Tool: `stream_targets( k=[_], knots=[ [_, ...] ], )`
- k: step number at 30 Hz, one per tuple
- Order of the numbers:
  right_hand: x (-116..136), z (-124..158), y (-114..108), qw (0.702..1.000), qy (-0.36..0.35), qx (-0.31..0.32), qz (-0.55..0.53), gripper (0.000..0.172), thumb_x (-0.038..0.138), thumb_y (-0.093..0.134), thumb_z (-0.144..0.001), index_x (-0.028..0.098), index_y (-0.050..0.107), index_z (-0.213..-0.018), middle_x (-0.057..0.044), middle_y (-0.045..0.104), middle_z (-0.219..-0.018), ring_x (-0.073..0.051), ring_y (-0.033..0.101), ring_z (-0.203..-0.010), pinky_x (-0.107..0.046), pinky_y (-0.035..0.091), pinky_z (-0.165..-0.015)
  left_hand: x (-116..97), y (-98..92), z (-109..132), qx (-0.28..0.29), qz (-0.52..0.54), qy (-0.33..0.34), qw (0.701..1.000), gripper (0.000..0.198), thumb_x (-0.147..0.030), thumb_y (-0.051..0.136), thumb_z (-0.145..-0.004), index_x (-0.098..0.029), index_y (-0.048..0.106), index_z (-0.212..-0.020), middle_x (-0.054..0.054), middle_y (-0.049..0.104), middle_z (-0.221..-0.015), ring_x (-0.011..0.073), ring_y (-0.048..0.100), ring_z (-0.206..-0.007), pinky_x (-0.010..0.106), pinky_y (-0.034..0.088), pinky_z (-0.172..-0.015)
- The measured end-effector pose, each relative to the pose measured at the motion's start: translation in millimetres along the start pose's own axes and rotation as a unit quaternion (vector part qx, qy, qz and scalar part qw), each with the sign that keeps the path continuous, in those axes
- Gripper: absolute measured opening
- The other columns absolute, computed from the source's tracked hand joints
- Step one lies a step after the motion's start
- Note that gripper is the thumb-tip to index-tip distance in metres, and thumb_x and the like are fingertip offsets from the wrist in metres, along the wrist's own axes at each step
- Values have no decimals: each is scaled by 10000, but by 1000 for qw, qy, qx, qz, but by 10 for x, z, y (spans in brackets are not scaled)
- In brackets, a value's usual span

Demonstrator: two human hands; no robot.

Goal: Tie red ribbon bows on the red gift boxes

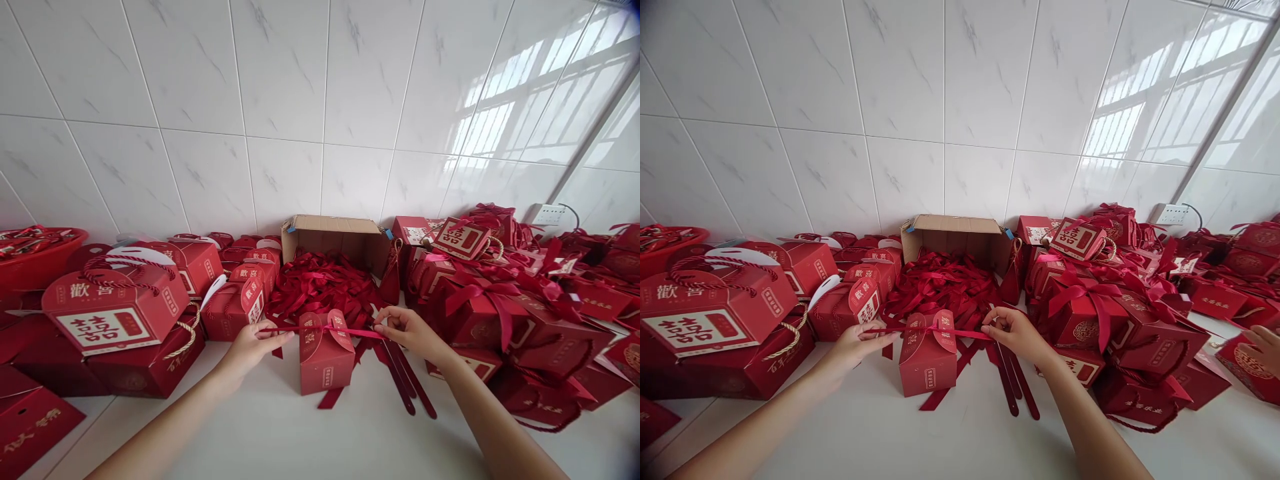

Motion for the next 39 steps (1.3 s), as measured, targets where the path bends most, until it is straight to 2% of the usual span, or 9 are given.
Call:
stream_targets(
  k=[4,7,11,16,19,25,31,35,39],
  knots=[
    [-87,6,-34,999,6,27,42,411,571,597,-792,164,602,-854,67,374,-558,-86,315,-515,-227,235,-498,1,-9,1,-8,-9,4,1000,453,-603,738,-608,-183,585,-676,-29,500,-625,129,418,-596,249,252,-532],
    [-144,10,-27,996,12,53,67,377,537,605,-791,165,619,-849,62,381,-564,-94,333,-529,-231,240,-510,13,-7,5,-10,-4,1,1000,466,-629,710,-631,-183,578,-660,-54,431,-603,94,297,-519,259,180,-512],
    [-181,21,-30,994,20,78,80,325,473,610,-799,158,633,-875,61,389,-570,-97,332,-540,-234,249,-524,33,-5,7,-10,3,-6,1000,458,-608,719,-640,-181,554,-643,-55,441,-631,81,237,-499,269,153,-511],
    [-168,35,-39,991,23,89,92,287,424,593,-817,153,630,-904,57,379,-598,-101,334,-565,-236,254,-538,35,17,19,13,8,-19,1000,464,-550,729,-670,-187,453,-585,-76,287,-554,89,176,-518,272,128,-526],
    [-149,53,-37,990,27,100,97,254,392,600,-814,156,640,-901,45,401,-627,-105,348,-583,-238,268,-544,39,18,25,20,12,-20,1000,433,-523,725,-685,-188,467,-594,-72,292,-561,97,176,-535,271,131,-527],
    [-120,86,-49,987,39,115,104,207,353,593,-821,171,647,-902,32,429,-650,-107,353,-595,-238,277,-548,24,4,31,20,7,-6,1000,397,-493,709,-707,-184,491,-585,-56,372,-582,102,228,-545,264,169,-528],
    [-100,87,-49,986,40,114,113,232,382,588,-828,173,636,-916,39,418,-630,-107,352,-582,-237,273,-542,-29,12,36,12,24,31,999,346,-451,728,-686,-186,536,-571,-37,487,-619,118,383,-596,248,271,-564],
    [-30,69,-2,988,6,68,138,297,454,514,-880,183,623,-934,9,497,-698,-130,423,-634,-253,325,-584,-71,56,55,-12,60,72,996,307,-444,746,-655,-186,593,-593,19,623,-846,163,526,-741,265,383,-641],
    [16,35,137,996,-21,18,89,410,539,371,-941,199,592,-1000,-34,588,-871,-164,506,-774,-275,393,-678,-77,176,108,-12,97,60,993,391,-480,771,-634,-188,677,-875,83,647,-1049,248,593,-972,305,468,-730]
  ],
)
Point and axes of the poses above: each hand's wrist, its own z-axis away from the middle knuckle, its own y-axis out of the palm, x = y × z, the point moved 3 cm from there along -z, towards the middle knuckle
